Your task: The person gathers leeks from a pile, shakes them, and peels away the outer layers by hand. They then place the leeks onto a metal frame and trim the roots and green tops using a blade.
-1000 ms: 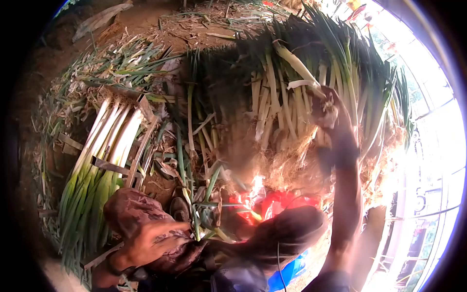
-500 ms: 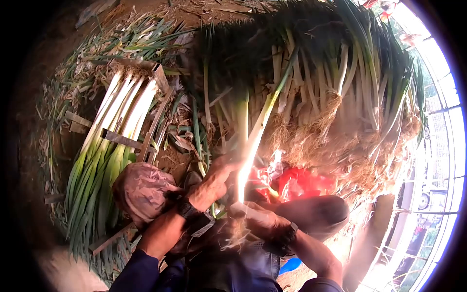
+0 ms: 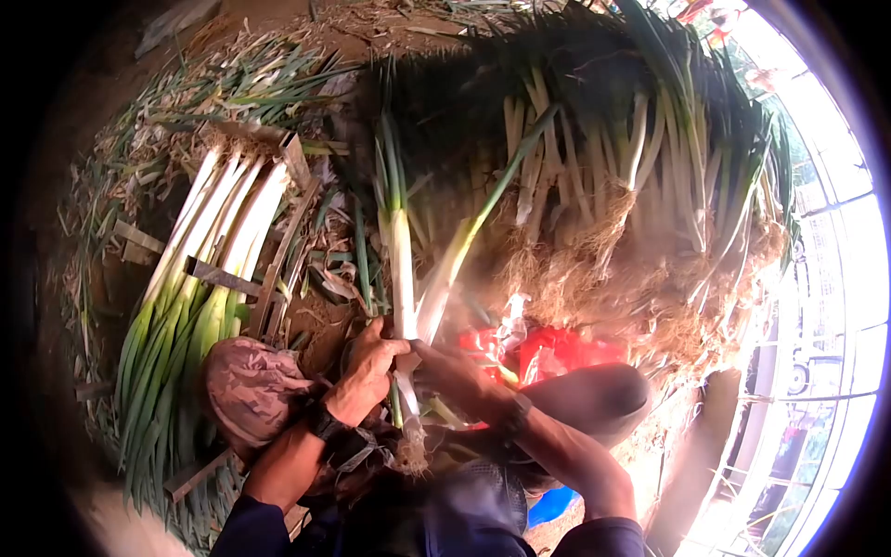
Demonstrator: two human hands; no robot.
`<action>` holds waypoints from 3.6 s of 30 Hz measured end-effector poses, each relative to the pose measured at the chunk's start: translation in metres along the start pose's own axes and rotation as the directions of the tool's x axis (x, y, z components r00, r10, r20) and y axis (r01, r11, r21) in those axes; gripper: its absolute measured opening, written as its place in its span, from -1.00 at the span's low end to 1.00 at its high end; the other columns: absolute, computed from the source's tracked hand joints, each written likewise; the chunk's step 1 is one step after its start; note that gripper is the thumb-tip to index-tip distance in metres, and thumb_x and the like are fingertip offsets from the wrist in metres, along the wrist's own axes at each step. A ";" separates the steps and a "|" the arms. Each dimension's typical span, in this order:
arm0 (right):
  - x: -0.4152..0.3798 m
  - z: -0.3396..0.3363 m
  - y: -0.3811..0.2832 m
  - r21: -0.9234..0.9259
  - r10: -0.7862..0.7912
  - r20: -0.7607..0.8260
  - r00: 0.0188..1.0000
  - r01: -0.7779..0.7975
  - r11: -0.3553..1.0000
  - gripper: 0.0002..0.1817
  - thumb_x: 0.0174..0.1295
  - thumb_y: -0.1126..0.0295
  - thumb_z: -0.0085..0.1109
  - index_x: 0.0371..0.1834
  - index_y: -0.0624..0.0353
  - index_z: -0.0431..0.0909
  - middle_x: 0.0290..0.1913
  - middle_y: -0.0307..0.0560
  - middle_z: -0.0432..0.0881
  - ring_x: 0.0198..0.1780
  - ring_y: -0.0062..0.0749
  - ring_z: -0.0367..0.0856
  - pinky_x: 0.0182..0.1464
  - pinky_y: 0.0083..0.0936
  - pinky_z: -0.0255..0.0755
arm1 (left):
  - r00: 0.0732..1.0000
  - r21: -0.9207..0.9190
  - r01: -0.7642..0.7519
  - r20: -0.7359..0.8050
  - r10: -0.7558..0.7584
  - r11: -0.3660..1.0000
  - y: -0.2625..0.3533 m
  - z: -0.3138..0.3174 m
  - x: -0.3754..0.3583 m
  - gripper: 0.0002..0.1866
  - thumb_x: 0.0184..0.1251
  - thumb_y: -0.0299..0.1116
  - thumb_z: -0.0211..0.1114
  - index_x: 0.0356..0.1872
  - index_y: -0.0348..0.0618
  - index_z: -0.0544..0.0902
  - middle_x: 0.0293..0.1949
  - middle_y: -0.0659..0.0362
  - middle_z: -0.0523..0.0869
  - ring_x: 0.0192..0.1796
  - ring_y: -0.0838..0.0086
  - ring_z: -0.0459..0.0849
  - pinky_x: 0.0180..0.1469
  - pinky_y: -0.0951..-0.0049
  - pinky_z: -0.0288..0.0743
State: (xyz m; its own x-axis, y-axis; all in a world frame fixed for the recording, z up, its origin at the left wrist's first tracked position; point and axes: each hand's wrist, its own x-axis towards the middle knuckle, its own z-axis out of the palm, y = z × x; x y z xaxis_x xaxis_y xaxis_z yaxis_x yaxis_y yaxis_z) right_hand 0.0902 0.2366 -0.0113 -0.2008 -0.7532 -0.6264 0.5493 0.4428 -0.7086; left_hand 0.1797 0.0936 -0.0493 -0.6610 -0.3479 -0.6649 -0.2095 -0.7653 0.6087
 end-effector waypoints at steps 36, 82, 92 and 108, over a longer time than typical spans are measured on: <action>0.014 -0.120 -0.138 -0.995 -0.601 -0.078 0.795 -0.098 0.000 -0.68 0.28 0.13 0.22 -0.08 0.13 0.61 -0.33 0.00 0.65 -0.35 -0.17 0.67 -0.36 -0.24 0.54 | 0.975 -0.237 0.199 0.144 -0.168 0.951 0.046 0.032 0.037 -0.61 0.26 -0.48 0.34 0.08 -0.34 0.48 -0.44 0.16 0.61 -0.55 0.54 0.52 -0.58 0.57 0.41; -0.319 -0.338 -0.190 -0.489 -0.488 -0.868 -0.088 0.316 0.813 -0.74 0.18 0.33 0.33 -0.17 0.27 0.60 -0.43 -0.13 0.62 -0.56 -0.55 0.47 -0.56 -0.63 0.31 | 0.988 0.166 0.085 0.113 -0.105 0.983 -0.002 0.071 0.047 -0.58 0.23 -0.47 0.32 0.12 -0.26 0.51 -0.34 0.13 0.70 -0.39 0.49 0.64 -0.37 0.47 0.62; -0.255 -0.363 -0.173 -0.745 -0.713 -0.661 -0.234 0.319 0.586 -0.75 0.20 0.34 0.22 -0.20 0.31 0.50 -0.37 -0.05 0.62 -0.31 -0.37 0.59 -0.29 -0.42 0.48 | 0.989 0.161 0.100 0.089 -0.115 0.982 -0.002 0.065 0.052 -0.60 0.21 -0.49 0.33 0.09 -0.24 0.54 -0.30 0.11 0.72 -0.41 0.46 0.66 -0.37 0.45 0.61; -0.177 -0.319 -0.243 -0.589 -0.696 -0.717 -0.038 -0.501 0.634 -0.71 0.14 0.32 0.06 -0.10 0.20 0.40 -0.11 0.32 0.65 0.01 0.28 0.59 0.02 0.05 0.42 | 0.979 0.084 0.149 0.127 -0.159 0.985 -0.004 0.061 0.054 -0.48 0.20 -0.44 0.37 0.20 -0.23 0.45 -0.30 0.13 0.71 -0.44 0.48 0.65 -0.38 0.48 0.60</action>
State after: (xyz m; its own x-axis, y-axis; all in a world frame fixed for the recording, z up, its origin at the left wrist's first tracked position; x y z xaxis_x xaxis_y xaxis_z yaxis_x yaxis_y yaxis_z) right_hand -0.2660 0.4180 0.1681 -0.9563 0.0695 0.2840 -0.0284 0.9446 -0.3270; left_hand 0.1006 0.1114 -0.0614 -0.7055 -0.1497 -0.6927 -0.3657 -0.7603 0.5368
